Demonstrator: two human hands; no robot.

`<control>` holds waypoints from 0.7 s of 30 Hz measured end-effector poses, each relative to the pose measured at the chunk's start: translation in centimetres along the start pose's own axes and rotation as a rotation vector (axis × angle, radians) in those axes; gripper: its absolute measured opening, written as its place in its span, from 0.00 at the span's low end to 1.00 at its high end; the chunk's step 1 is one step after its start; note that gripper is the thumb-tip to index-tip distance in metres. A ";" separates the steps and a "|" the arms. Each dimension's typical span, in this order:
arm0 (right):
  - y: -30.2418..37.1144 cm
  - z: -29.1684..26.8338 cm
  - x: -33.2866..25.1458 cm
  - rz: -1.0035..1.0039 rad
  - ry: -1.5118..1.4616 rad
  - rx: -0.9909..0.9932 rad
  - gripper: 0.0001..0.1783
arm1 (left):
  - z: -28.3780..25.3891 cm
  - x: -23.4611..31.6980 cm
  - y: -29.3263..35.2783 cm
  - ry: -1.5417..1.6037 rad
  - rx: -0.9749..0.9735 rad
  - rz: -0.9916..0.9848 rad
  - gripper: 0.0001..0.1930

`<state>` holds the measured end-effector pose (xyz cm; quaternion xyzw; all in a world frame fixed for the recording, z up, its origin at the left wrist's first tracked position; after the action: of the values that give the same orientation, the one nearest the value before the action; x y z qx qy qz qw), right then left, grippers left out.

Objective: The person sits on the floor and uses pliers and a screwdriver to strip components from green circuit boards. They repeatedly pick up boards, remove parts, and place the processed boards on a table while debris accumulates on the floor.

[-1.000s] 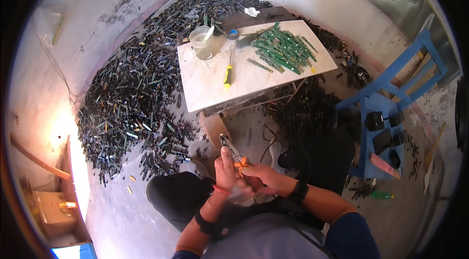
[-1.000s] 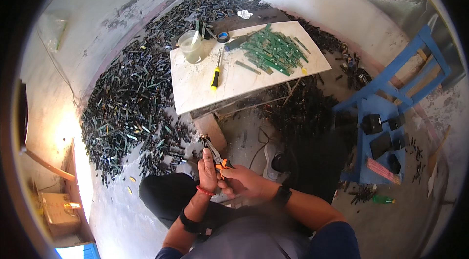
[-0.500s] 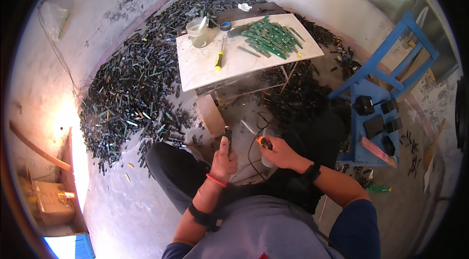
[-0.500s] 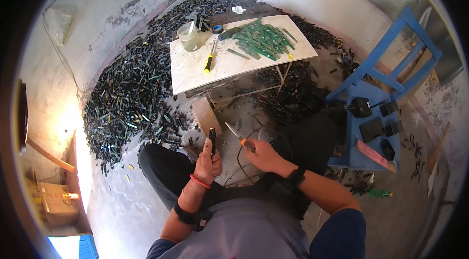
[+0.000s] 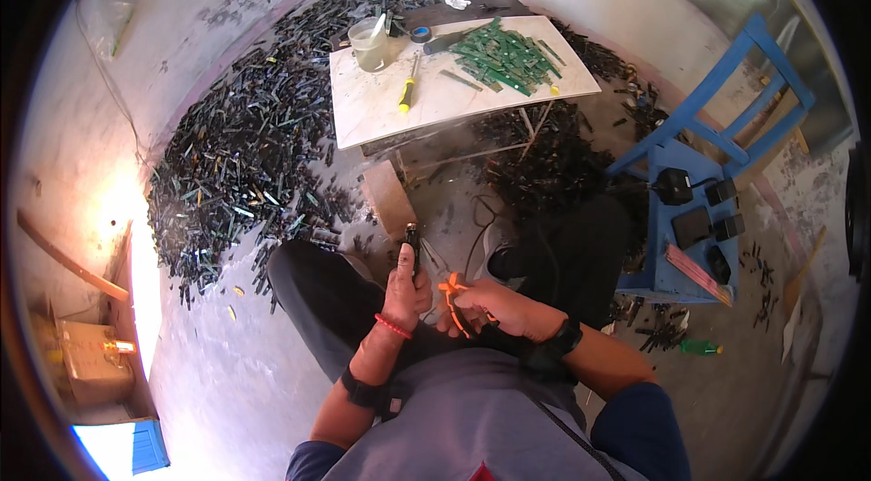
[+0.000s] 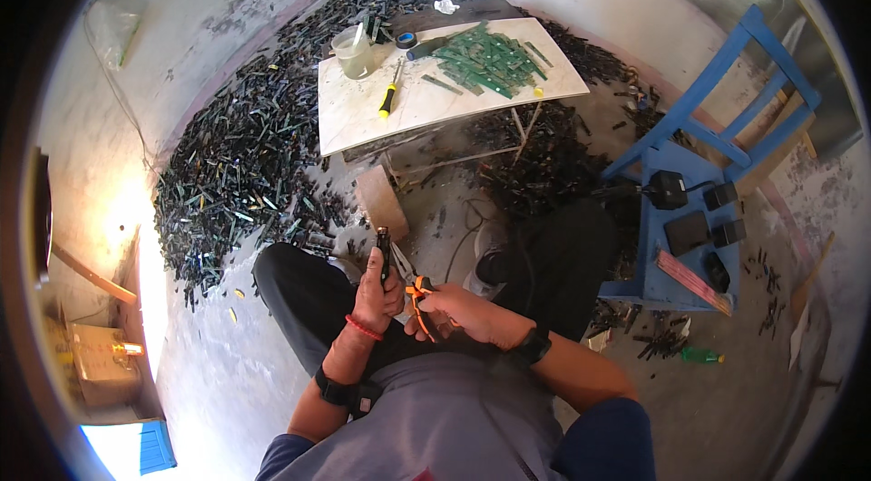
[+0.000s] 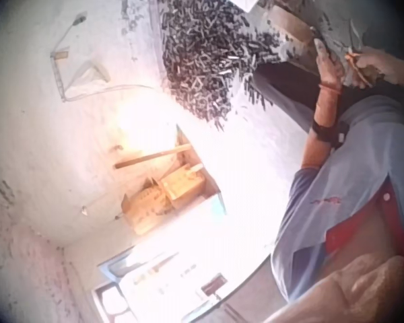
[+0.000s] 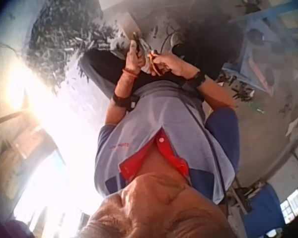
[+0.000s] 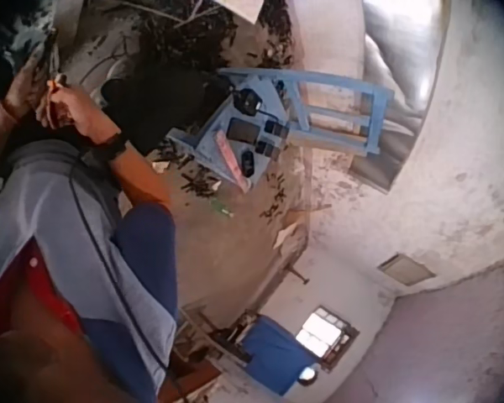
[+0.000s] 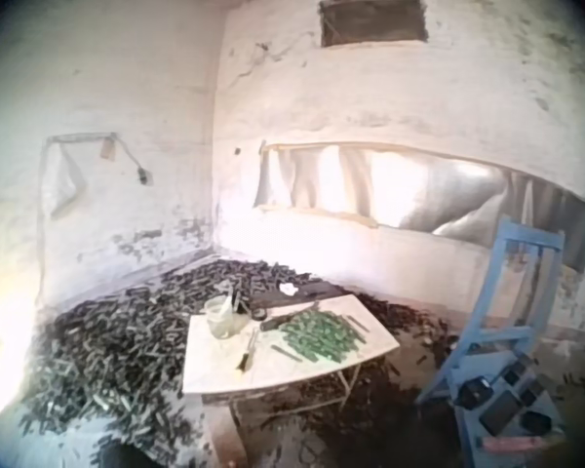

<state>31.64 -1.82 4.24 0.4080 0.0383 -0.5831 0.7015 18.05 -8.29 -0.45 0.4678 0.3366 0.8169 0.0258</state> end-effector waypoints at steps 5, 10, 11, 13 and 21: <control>0.8 1.3 -0.4 -0.021 -0.031 -0.103 0.20 | -0.1 0.3 0.7 -0.105 0.063 0.071 0.29; 1.1 2.1 -0.1 0.007 -0.093 -0.142 0.22 | 0.6 1.1 1.2 -0.185 0.165 0.058 0.32; 0.9 1.8 0.1 -0.005 -0.124 -0.162 0.22 | 0.6 1.2 1.3 -0.207 0.181 0.059 0.33; 0.6 1.6 0.4 -0.016 -0.179 -0.199 0.23 | 0.6 1.1 1.2 -0.308 0.231 0.156 0.33; 0.2 1.0 0.7 -0.009 -0.347 -0.252 0.23 | 1.1 1.2 1.3 -0.494 0.198 0.256 0.32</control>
<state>31.62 -2.98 4.69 0.2105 -0.0083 -0.6384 0.7403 18.61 -8.30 1.54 0.6913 0.3365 0.6380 -0.0420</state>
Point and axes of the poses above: each hand's wrist, its own y-axis away from the middle knuckle, its own z-axis out of the palm, x = y × z, the point moved 4 cm from there along -y, towards the middle knuckle, and after that the axes turned 12 degrees about -y, right-handed, at the moved point
